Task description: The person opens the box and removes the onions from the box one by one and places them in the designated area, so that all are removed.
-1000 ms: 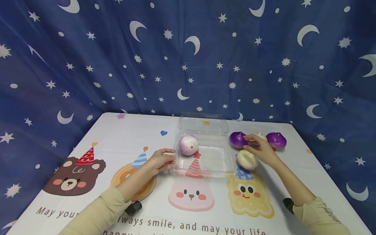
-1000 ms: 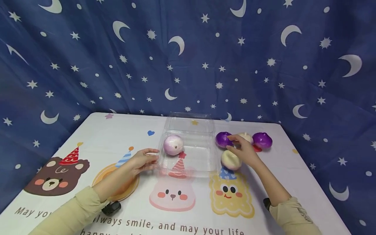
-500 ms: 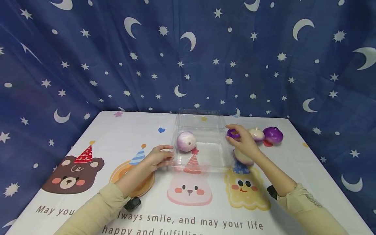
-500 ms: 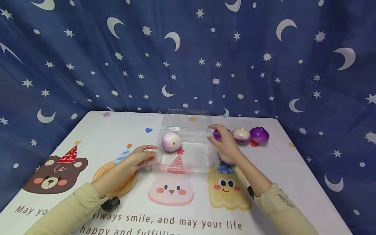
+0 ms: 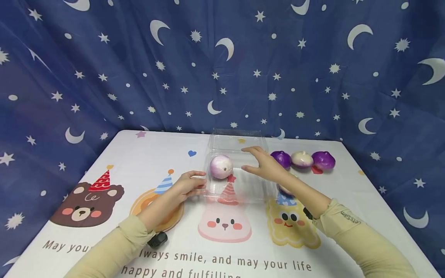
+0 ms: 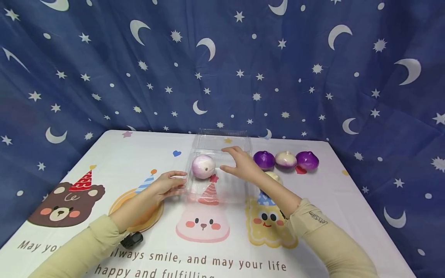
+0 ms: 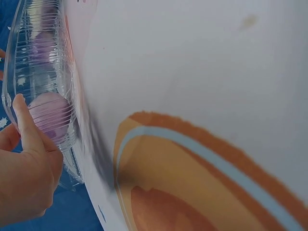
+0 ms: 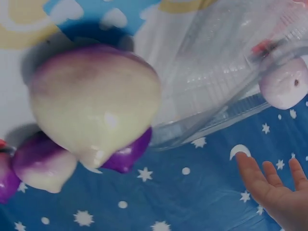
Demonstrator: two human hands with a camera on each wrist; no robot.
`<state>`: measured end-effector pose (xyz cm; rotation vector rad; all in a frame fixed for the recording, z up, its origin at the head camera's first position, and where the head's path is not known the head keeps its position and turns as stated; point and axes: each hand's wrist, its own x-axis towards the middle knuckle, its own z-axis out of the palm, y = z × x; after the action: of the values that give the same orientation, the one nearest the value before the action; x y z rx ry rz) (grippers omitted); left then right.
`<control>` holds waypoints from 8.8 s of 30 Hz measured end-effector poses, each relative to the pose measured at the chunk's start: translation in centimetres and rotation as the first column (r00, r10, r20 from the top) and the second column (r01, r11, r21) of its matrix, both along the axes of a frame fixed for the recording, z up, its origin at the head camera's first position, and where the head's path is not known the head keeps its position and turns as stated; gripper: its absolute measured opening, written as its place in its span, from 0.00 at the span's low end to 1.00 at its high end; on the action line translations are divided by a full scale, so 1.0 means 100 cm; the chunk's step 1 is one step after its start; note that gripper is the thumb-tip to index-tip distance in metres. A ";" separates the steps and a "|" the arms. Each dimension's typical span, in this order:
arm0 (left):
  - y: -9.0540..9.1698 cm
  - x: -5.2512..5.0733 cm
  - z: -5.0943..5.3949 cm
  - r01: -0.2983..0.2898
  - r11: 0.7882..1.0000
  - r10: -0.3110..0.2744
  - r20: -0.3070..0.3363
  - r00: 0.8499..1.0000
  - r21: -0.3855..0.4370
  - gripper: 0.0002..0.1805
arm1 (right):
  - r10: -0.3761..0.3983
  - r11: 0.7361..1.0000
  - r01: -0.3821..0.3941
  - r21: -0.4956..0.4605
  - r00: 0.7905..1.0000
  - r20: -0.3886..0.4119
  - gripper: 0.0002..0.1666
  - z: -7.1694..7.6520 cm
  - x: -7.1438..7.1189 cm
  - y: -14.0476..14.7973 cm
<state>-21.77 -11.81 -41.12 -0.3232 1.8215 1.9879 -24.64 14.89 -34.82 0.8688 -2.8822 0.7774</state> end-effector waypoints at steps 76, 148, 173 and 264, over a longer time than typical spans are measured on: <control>0.002 -0.002 0.002 -0.003 1.000 0.003 0.010 1.000 -0.011 0.23 | -0.065 0.973 0.027 0.228 0.984 0.164 0.41 -0.030 -0.033 -0.091; -0.002 -0.001 -0.001 0.014 1.000 -0.014 0.002 1.000 0.004 0.23 | 0.134 0.795 0.082 -0.602 0.943 0.306 0.41 -0.017 0.024 -0.010; -0.003 0.002 -0.006 0.015 1.000 -0.015 0.001 1.000 -0.001 0.23 | 0.008 0.767 0.155 -0.623 0.968 0.251 0.39 -0.024 0.032 0.029; -0.004 0.002 -0.001 -0.022 1.000 0.022 0.006 1.000 -0.021 0.22 | -0.240 0.909 0.228 -0.348 0.971 0.008 0.48 -0.032 0.034 0.150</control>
<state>-21.59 -12.20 -41.20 -0.3562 1.8436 1.9816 -21.24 29.89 -38.00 0.4802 -2.6274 1.1769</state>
